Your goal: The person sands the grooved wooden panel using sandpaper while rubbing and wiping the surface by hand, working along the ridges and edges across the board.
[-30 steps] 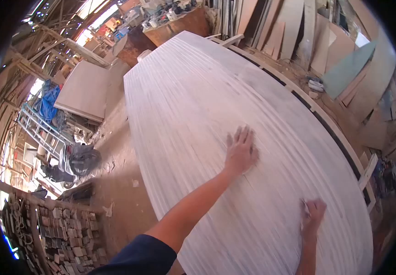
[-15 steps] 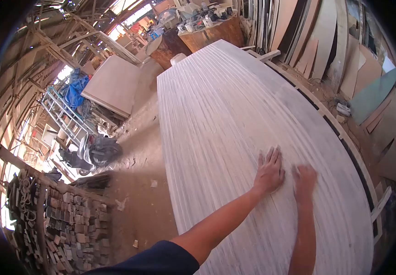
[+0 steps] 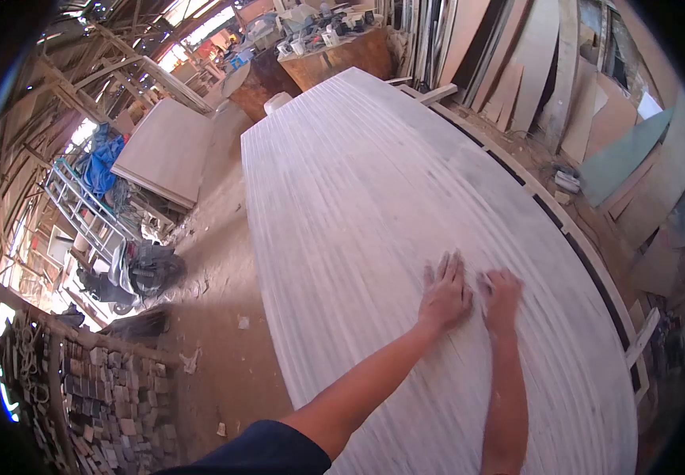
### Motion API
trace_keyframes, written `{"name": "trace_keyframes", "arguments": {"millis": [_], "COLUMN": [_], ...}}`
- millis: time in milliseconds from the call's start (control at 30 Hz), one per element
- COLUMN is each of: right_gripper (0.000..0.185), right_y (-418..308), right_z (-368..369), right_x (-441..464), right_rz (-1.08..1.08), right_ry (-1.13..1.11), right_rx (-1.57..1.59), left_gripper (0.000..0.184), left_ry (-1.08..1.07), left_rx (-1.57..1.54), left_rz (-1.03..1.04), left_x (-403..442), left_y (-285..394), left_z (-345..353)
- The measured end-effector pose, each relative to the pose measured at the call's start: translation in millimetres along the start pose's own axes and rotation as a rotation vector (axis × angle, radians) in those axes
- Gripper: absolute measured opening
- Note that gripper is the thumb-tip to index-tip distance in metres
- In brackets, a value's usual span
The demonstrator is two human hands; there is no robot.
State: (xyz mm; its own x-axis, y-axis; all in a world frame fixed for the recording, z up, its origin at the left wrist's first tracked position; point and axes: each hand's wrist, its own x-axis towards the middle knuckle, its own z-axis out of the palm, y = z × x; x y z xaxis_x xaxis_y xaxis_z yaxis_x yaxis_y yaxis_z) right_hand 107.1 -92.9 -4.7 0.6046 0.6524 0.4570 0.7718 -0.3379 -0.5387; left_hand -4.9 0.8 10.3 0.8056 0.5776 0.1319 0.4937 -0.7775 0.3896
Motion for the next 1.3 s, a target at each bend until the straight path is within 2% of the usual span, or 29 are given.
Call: {"name": "trace_keyframes", "arguments": {"millis": [133, 200, 233, 333, 400, 467, 533, 600, 700, 767, 833, 867, 967, 1067, 1167, 1300], "right_gripper": [0.011, 0.010, 0.011, 0.011, 0.017, 0.016, 0.015, 0.016, 0.013, 0.013, 0.015, 0.015, 0.016, 0.012, 0.013, 0.016], "right_y": [6, 22, 21, 25, 23, 26, 17, 12, -1, -3, 1, 15, 41, 47, 49, 20], "right_z": [-16, -53, -83, -126, -128, -89, -39, 6, 28, -4, -65, -92, -171, -216, -188, -63], "right_x": [-21, -74, -96, -143, -145, -121, -68, -14, 14, -14, -54, -86, -169, -213, -195, -82], "right_rz": [0.008, 0.003, 0.134, 0.151, 0.263, 0.206, 0.004, 0.008, 0.057, 0.150, 0.137, 0.206, 0.235, 0.284, 0.284, 0.177], "right_ry": [-0.017, 0.115, 0.013, 0.060, 0.010, 0.087, 0.163, 0.034, 0.041, 0.029, -0.031, -0.044, -0.035, -0.007, -0.040, -0.036], "right_rx": [-0.029, -0.101, -0.108, -0.140, -0.165, -0.169, -0.111, -0.089, -0.029, -0.091, -0.002, -0.067, -0.183, -0.156, -0.179, -0.040], "left_gripper": [0.068, 0.067, 0.067, 0.065, 0.064, 0.064, 0.063, 0.065, 0.065, 0.065, 0.066, 0.066, 0.062, 0.061, 0.061, 0.060], "left_ry": [0.052, 0.058, 0.060, 0.069, 0.082, 0.086, 0.088, 0.048, 0.026, 0.021, 0.088, 0.065, 0.041, 0.024, 0.024, 0.039], "left_rx": [0.006, 0.027, 0.023, 0.031, 0.022, 0.004, -0.016, 0.013, 0.016, 0.011, 0.044, 0.081, 0.169, 0.162, 0.160, 0.148], "left_rz": [0.022, 0.026, 0.027, 0.022, 0.021, 0.009, 0.003, 0.004, -0.009, -0.020, 0.020, 0.043, 0.054, 0.048, 0.024, 0.033], "left_x": [-1, -1, 0, -2, 0, -3, -3, 1, 3, 5, 4, 5, 5, 3, 6, 3], "left_y": [1, 1, 1, -1, 0, 2, 2, 1, -1, -5, -8, -7, -2, 1, 2, -1], "left_z": [0, 0, 1, 6, 0, -1, -1, 2, 10, 18, 23, 19, 16, 15, 14, 17]}}
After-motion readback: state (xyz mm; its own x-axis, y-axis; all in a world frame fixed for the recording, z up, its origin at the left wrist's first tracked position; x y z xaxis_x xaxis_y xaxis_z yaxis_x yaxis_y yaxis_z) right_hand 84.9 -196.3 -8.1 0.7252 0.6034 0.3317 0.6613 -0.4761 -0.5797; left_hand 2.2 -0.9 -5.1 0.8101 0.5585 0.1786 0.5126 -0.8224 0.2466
